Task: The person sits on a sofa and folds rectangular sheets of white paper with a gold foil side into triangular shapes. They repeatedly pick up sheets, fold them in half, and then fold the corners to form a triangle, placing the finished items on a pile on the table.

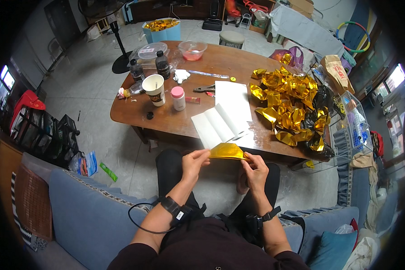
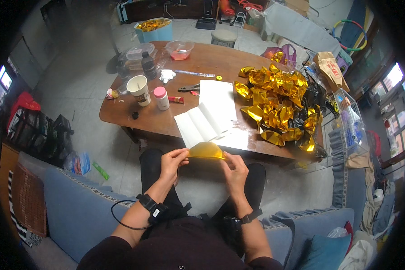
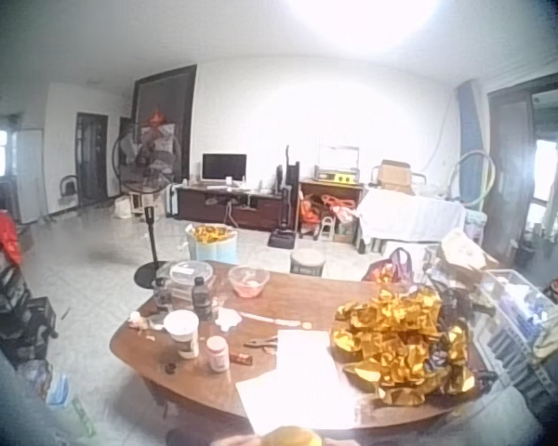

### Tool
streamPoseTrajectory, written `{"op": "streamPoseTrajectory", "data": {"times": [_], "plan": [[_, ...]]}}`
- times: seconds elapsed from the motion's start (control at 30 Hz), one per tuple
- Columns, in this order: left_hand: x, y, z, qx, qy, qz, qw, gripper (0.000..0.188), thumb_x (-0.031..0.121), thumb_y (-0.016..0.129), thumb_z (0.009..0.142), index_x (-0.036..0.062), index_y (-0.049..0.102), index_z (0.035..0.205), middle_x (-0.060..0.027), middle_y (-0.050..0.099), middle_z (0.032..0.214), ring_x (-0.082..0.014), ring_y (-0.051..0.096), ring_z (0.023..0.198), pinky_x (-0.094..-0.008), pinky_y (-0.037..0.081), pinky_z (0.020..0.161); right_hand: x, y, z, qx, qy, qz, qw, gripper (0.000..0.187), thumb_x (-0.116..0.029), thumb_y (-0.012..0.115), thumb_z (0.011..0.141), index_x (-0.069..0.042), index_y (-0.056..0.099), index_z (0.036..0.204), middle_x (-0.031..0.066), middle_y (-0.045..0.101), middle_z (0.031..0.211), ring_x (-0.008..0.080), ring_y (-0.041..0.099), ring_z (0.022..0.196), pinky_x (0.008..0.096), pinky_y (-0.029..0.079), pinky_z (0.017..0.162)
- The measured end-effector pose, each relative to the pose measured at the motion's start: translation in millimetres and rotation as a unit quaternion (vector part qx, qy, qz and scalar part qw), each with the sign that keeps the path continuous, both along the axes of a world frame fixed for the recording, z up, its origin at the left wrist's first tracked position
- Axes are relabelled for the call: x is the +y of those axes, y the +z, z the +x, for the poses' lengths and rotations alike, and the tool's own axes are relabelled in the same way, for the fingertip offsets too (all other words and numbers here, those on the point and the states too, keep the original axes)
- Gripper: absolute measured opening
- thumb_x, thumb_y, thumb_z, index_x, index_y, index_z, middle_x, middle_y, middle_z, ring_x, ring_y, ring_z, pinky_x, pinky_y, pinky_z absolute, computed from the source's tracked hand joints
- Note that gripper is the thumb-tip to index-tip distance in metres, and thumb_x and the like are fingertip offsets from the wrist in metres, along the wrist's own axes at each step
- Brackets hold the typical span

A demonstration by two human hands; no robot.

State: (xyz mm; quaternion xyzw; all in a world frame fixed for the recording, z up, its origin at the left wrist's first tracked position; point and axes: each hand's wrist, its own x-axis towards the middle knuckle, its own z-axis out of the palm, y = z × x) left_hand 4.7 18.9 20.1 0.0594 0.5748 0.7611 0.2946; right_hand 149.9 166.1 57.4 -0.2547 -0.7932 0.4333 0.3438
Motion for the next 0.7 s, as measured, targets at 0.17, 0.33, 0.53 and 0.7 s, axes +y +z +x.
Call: {"op": "streamPoseTrajectory", "data": {"times": [0.17,0.33,0.53,0.7], "plan": [[-5.5,-2.3,3.2,0.253,-0.020,-0.074,0.964,0.024,-0.003,0.066,0.080,-0.0029,0.067,0.104,-0.0046,0.062,0.085,-0.0101,0.061,0.069,-0.0189,0.050,0.064,3.7,5.3,-0.8,-0.016,-0.001,-0.098,0.995,0.026,-0.001,0.069,0.078,-0.001,0.067,0.104,0.0058,0.062,0.089,0.0115,0.061,0.076,0.0204,0.048,0.069],[-7.8,3.7,4.2,0.257,-0.013,-0.110,0.960,0.023,0.000,0.066,0.080,-0.0005,0.069,0.102,-0.0049,0.062,0.084,-0.0096,0.061,0.069,-0.0187,0.049,0.062,1.5,5.7,-2.3,-0.027,-0.016,-0.042,0.999,0.019,-0.004,0.066,0.079,0.000,0.068,0.097,0.0081,0.064,0.083,0.0134,0.061,0.069,0.0247,0.048,0.065],[-6.0,-1.2,1.9,0.361,0.037,-0.128,0.923,0.012,0.005,0.067,0.079,0.0014,0.072,0.089,-0.0049,0.065,0.079,-0.0109,0.061,0.066,-0.0224,0.047,0.058,-0.7,3.5,-5.0,-0.032,-0.046,-0.013,0.998,0.011,-0.006,0.068,0.079,0.002,0.068,0.088,0.0085,0.064,0.073,0.0120,0.060,0.063,0.0242,0.047,0.061],[-4.2,6.9,7.0,0.331,0.018,-0.158,0.930,0.011,0.007,0.069,0.079,0.0021,0.073,0.088,-0.0025,0.065,0.070,-0.0105,0.061,0.066,-0.0235,0.045,0.057,-2.6,-6.4,-4.4,-0.038,-0.034,0.002,0.999,0.011,-0.008,0.070,0.079,0.002,0.068,0.083,0.0061,0.065,0.069,0.0080,0.059,0.059,0.0214,0.047,0.058]]}}
